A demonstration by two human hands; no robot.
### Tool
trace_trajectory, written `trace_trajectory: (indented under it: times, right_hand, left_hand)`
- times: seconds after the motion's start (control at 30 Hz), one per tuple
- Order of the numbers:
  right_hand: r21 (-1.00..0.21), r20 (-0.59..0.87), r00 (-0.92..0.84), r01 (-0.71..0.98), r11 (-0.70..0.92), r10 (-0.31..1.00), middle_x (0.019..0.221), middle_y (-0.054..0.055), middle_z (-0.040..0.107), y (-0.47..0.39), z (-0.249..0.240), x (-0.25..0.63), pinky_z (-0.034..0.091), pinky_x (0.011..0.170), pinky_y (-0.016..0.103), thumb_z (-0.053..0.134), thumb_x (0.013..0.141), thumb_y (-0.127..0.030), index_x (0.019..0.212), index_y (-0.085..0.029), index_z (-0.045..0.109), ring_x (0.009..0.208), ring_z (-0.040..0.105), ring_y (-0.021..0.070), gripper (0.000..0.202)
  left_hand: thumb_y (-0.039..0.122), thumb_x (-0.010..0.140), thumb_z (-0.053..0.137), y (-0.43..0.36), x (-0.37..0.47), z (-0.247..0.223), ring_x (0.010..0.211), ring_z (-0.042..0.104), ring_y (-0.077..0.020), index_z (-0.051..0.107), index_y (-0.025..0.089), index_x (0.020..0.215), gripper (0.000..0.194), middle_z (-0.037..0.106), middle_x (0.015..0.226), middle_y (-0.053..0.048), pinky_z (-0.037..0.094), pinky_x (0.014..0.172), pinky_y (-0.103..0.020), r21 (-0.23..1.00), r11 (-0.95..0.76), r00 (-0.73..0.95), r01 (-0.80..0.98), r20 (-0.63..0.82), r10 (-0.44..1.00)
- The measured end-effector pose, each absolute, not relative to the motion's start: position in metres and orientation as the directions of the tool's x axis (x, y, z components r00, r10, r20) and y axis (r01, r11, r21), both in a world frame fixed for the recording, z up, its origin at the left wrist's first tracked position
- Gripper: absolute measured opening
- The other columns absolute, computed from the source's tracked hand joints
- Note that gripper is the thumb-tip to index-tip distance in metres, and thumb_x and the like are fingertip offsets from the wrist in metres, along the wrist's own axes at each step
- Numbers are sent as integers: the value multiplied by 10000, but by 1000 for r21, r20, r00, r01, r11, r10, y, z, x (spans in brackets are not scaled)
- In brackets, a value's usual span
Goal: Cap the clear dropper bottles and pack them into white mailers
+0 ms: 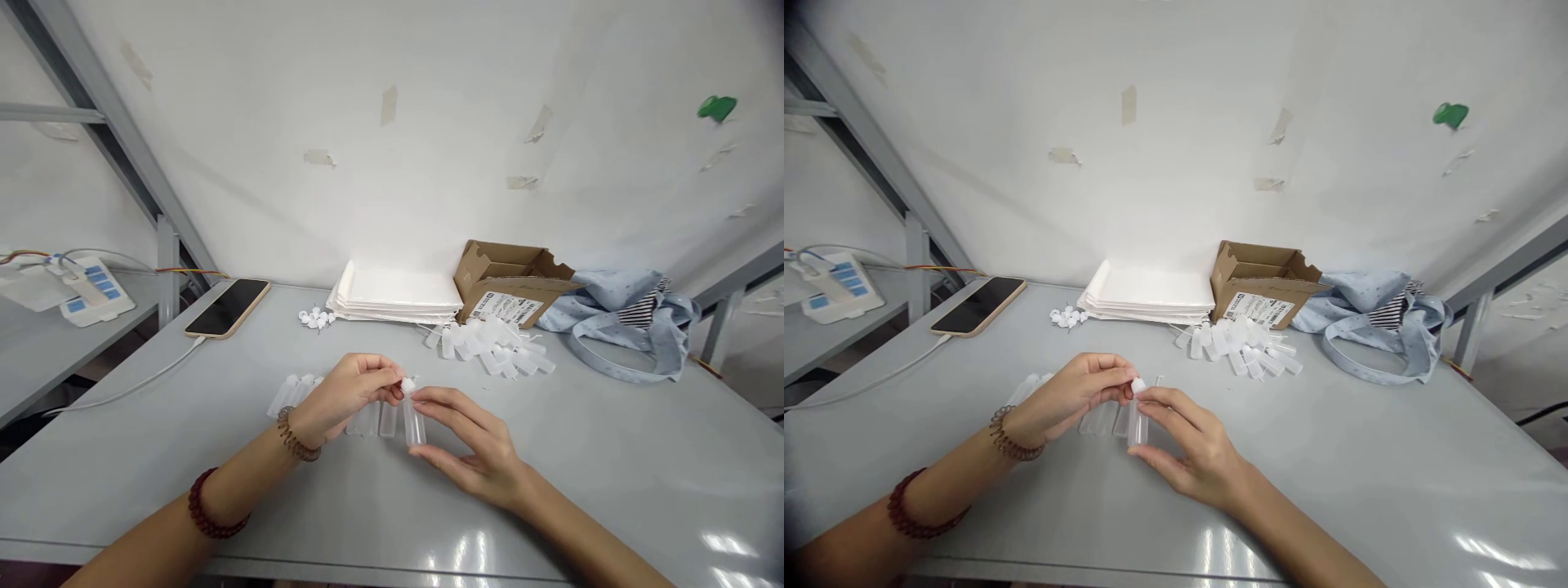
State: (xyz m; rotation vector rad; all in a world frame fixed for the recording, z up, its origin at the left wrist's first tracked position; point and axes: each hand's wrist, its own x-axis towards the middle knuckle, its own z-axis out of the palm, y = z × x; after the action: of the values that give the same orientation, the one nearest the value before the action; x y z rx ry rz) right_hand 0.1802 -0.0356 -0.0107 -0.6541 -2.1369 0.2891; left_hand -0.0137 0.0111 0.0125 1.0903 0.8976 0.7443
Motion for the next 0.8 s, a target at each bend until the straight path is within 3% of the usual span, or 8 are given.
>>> trace_trajectory:
  times: [0.27, 0.43, 0.6, 0.8]
  right_hand:
    - [-333, 725, -492, 363, 870, 483, 1044, 123, 690, -36, -10, 179, 579, 731, 267, 635, 811, -141, 1056, -170, 612, 907, 677, 185, 248]
    - [-312, 723, -489, 399, 863, 488, 1051, 112, 643, -37, -12, 180, 577, 673, 279, 574, 836, -105, 1060, -208, 615, 871, 652, 174, 250]
    - [-363, 698, -466, 426, 829, 544, 1004, 119, 562, -38, -15, 180, 591, 652, 285, 556, 845, -107, 1162, -193, 553, 862, 615, 179, 329]
    - [-455, 673, -406, 431, 779, 618, 985, 94, 617, -37, -23, 177, 596, 599, 252, 513, 860, -103, 1266, -212, 464, 807, 628, 161, 423]
  left_hand:
    - [300, 786, 652, 12, -17, 18, 676, 567, -120, 659, 126, 732, 183, 626, 682, -24, 465, 712, -267, 959, 280, 493, -43, -224, 841]
    - [314, 725, 717, 13, -19, 18, 663, 566, -120, 651, 150, 769, 182, 631, 703, -6, 470, 703, -275, 971, 239, 484, -34, -193, 854]
    - [304, 720, 715, 13, -19, 19, 692, 566, -129, 660, 150, 754, 167, 620, 735, -10, 470, 706, -276, 979, 200, 436, -46, -160, 885]
    - [306, 727, 704, 12, -21, 19, 675, 562, -133, 662, 158, 759, 157, 621, 734, -16, 471, 699, -276, 994, 111, 380, -1, -102, 919]
